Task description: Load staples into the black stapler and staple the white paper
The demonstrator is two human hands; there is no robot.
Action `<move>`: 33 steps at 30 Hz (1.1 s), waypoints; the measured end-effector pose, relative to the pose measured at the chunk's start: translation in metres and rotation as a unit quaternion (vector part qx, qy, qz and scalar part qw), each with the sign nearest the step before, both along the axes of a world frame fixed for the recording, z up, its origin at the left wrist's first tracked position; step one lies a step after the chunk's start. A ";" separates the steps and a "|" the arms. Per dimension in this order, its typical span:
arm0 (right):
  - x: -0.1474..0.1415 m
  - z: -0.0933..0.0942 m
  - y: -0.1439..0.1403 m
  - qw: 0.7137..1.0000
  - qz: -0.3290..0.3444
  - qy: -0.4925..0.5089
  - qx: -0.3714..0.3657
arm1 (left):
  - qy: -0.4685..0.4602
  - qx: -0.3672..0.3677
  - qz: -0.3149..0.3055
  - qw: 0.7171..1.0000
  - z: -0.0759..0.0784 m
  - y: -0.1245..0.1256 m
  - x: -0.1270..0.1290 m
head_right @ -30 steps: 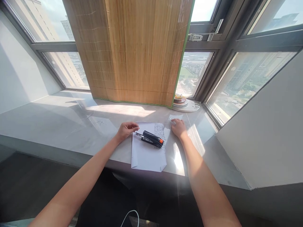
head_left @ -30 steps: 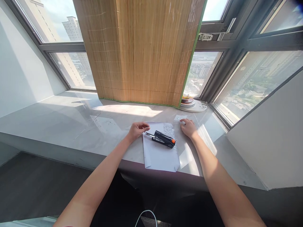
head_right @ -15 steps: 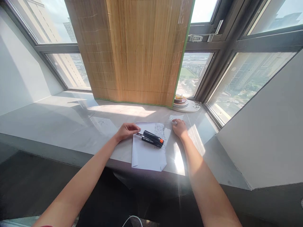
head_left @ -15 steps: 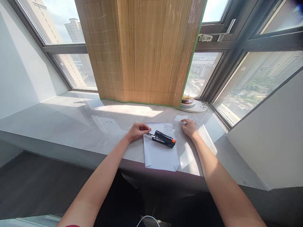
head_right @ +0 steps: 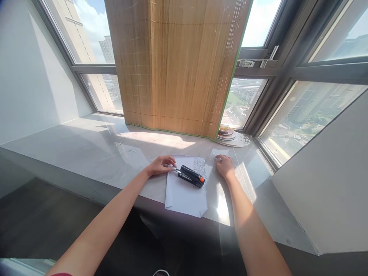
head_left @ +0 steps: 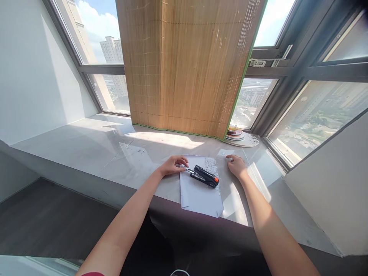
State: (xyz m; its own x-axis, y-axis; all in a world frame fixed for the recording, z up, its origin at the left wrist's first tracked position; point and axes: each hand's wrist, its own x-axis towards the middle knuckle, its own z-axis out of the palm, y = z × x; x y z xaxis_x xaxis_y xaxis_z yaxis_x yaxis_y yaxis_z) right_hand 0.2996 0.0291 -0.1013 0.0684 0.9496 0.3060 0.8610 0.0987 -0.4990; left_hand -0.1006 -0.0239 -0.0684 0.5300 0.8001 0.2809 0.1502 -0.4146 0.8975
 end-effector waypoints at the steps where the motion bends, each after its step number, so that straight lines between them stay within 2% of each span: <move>1: 0.000 0.000 0.000 1.000 0.000 0.001 0.003 | 0.009 0.004 0.003 1.000 0.000 0.000 0.000; 10: 0.001 -0.004 -0.001 1.000 -0.006 0.008 0.027 | 0.018 0.047 -0.015 0.999 0.005 -0.002 -0.001; 15: 0.001 -0.001 -0.003 1.000 -0.008 0.000 0.016 | 0.042 0.062 -0.001 0.997 0.008 -0.004 -0.001; 23: -0.001 -0.001 -0.005 1.000 -0.013 0.003 0.010 | 0.028 0.067 0.029 0.997 0.013 -0.010 0.004; 30: 0.001 -0.001 -0.005 1.000 -0.007 -0.008 0.009 | -0.091 0.079 0.051 0.991 0.010 -0.001 0.006; 33: 0.001 -0.001 -0.005 1.000 -0.006 -0.011 0.006 | -0.096 0.069 0.057 0.991 0.009 0.002 0.007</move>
State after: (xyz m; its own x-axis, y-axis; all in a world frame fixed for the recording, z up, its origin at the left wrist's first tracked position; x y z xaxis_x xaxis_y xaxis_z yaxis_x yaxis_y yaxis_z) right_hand 0.3011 0.0244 -0.1022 0.0736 0.9448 0.3193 0.8731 0.0937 -0.4785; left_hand -0.0940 -0.0215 -0.0597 0.3647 0.7990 0.4781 0.0355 -0.5250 0.8504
